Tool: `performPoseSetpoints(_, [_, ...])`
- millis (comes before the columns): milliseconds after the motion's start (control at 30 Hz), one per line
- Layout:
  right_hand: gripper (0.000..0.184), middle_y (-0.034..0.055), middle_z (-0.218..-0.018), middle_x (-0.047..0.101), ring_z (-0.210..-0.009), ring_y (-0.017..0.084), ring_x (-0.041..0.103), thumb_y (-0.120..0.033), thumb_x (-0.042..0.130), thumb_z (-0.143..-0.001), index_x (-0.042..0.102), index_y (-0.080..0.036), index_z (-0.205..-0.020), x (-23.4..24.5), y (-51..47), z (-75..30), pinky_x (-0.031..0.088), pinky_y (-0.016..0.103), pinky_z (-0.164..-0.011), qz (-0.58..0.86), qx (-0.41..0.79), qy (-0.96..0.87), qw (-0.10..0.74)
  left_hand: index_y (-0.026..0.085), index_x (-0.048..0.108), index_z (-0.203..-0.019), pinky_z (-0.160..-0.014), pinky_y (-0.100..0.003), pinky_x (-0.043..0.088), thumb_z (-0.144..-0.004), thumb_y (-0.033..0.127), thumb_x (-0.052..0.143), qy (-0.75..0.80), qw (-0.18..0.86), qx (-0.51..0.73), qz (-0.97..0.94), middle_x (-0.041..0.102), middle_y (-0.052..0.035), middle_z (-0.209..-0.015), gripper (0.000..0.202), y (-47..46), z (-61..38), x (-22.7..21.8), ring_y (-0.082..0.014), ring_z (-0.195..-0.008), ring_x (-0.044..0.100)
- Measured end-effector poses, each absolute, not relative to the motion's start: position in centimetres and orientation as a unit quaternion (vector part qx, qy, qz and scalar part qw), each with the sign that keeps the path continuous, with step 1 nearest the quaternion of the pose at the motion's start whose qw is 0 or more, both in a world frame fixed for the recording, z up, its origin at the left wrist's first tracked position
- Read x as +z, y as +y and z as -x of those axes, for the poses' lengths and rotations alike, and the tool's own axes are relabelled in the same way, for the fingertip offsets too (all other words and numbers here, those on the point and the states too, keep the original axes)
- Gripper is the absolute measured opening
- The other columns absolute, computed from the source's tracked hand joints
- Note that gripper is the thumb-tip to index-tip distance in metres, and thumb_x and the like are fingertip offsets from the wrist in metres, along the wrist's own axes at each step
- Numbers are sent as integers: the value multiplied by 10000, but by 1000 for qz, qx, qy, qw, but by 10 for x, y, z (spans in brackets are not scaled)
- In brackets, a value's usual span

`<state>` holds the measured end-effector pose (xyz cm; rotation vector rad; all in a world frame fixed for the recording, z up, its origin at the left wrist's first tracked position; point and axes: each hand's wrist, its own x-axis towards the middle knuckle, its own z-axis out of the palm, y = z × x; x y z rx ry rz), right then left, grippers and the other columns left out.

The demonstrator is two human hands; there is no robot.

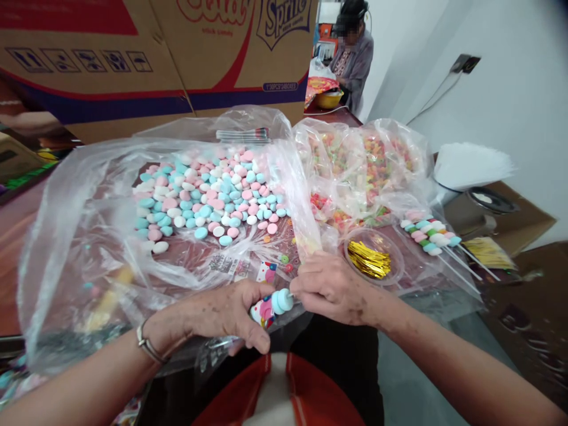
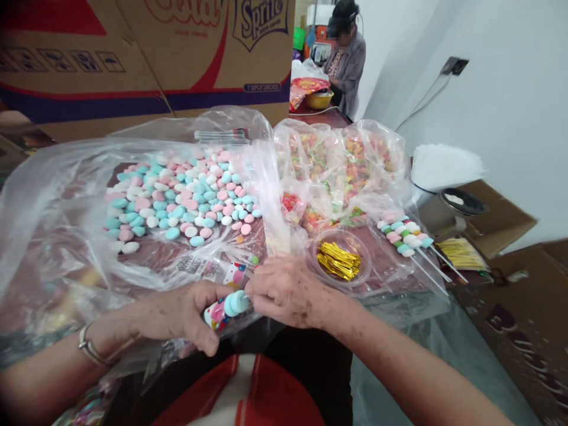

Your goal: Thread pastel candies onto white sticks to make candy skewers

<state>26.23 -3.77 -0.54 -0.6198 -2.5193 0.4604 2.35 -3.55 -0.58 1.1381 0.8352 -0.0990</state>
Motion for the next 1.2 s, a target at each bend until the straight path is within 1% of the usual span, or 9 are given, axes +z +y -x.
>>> performPoseSetpoints(133, [252,4,-669,610,-644,130,518,-154,475,-937,644,-155,-749,-6,-33,-265,342,280,-668,265,171,-913,258,179,615,-1026,-372,-155,350,-630,373,858,394,727,-52,-560,577,75,-550,504,-35,-26,-2,-90,-431,486])
performPoseSetpoints(333, [227,6,-691,629,-657,127,534,-153,497,-928,649,-160,-760,1,-27,-273,351,266,-675,277,199,-910,235,189,605,-916,-347,-172,321,-627,417,848,382,708,-89,-587,555,75,-544,441,-31,-19,2,-87,-406,436])
performPoseSetpoints(567, [218,-1,-686,602,-654,130,496,-180,508,-933,647,-159,-768,-12,-36,-259,335,275,-677,233,156,-935,218,189,631,-1040,-399,-196,381,-627,436,838,401,703,-65,-584,576,61,-597,524,-34,-26,-3,-120,-457,506])
performPoseSetpoints(700, [209,-15,-675,596,-642,114,487,-125,512,-880,606,-158,-696,-7,-33,-264,327,264,-666,294,211,-907,215,206,625,-1092,-440,-221,390,-669,454,797,410,643,-46,-645,590,59,-641,520,-36,-27,-2,-140,-481,524])
performPoseSetpoints(800, [208,-44,-631,533,-611,95,462,-111,521,-843,555,-162,-644,3,-30,-269,304,237,-599,356,301,-867,177,209,647,-1069,-550,-245,416,-672,461,783,417,545,-19,-727,633,33,-739,490,-37,-25,1,-179,-613,571])
performPoseSetpoints(867, [220,-59,-598,475,-584,85,446,-129,511,-857,535,-168,-642,7,-29,-270,289,216,-552,387,370,-829,159,210,647,-1059,-620,-255,421,-684,463,775,423,487,1,-764,650,10,-828,470,-38,-24,1,-205,-717,583])
performPoseSetpoints(933, [219,-60,-608,475,-594,84,463,-148,502,-883,550,-170,-670,9,-29,-269,300,208,-550,384,397,-818,163,208,628,-1058,-604,-252,409,-700,472,771,423,486,-4,-765,635,11,-813,467,-39,-25,2,-197,-703,575])
performPoseSetpoints(1067, [222,-27,-670,553,-654,106,490,-151,511,-913,607,-157,-713,4,-30,-262,331,248,-659,265,256,-906,208,215,575,-1123,-469,-230,369,-721,491,763,406,616,-46,-673,568,60,-665,523,-41,-29,-2,-150,-516,528])
performPoseSetpoints(1200, [253,12,-697,592,-673,141,491,-192,486,-959,628,-153,-753,0,-32,-260,310,292,-668,196,115,-951,211,185,616,-997,-614,-241,421,-682,458,807,385,576,24,-721,619,22,-822,459,-41,-32,-9,-172,-708,551])
